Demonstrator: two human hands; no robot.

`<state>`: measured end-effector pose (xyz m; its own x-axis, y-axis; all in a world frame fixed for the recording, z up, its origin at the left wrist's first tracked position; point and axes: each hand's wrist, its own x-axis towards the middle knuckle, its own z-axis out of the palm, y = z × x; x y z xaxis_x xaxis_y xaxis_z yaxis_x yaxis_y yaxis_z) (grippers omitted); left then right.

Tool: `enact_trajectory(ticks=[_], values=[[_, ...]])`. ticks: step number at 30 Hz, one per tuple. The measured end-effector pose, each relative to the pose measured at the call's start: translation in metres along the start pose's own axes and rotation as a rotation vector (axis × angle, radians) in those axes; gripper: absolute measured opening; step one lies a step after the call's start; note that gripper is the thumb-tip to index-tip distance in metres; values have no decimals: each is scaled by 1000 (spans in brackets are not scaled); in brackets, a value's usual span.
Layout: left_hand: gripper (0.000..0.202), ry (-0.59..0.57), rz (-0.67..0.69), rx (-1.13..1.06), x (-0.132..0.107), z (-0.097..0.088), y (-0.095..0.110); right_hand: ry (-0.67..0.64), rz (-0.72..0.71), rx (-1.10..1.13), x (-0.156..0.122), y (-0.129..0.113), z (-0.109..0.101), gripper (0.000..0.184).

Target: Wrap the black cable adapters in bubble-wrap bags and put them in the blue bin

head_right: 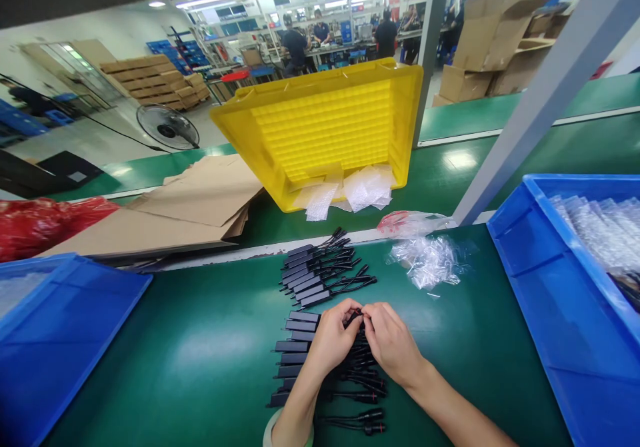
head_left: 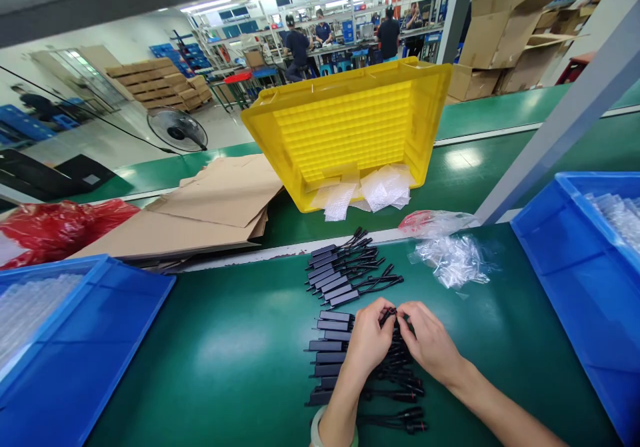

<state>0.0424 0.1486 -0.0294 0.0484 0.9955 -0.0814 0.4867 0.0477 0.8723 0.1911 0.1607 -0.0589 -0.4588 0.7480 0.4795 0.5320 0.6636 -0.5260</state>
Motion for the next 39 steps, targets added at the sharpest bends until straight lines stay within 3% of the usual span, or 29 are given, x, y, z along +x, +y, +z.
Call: enact_trajectory(ticks=[4,9,13,19,24,28,32,36,39], values=[[12,36,7,47,0,0,0,-35,50,32,2,5,-6,13],[14,39,31,87,0,0,-2,-114,217,-70,1,38,-31,12],[16,27,50,114,0,0,-2,-249,215,-116,-3,57,-48,8],[14,38,53,178,-1,0,-2,-311,166,-150,-5,49,-45,9],[12,92,113,305,1,-8,15,-330,120,-214,-3,39,-34,20],[13,54,186,521,18,-9,33,-287,116,-226,-4,39,-29,23],[10,-21,171,724,45,4,38,-148,256,2,1,44,-26,21],[20,-26,119,737,62,19,32,-10,373,129,11,56,-21,15],[28,-39,86,672,65,19,28,50,422,189,20,65,-15,15]])
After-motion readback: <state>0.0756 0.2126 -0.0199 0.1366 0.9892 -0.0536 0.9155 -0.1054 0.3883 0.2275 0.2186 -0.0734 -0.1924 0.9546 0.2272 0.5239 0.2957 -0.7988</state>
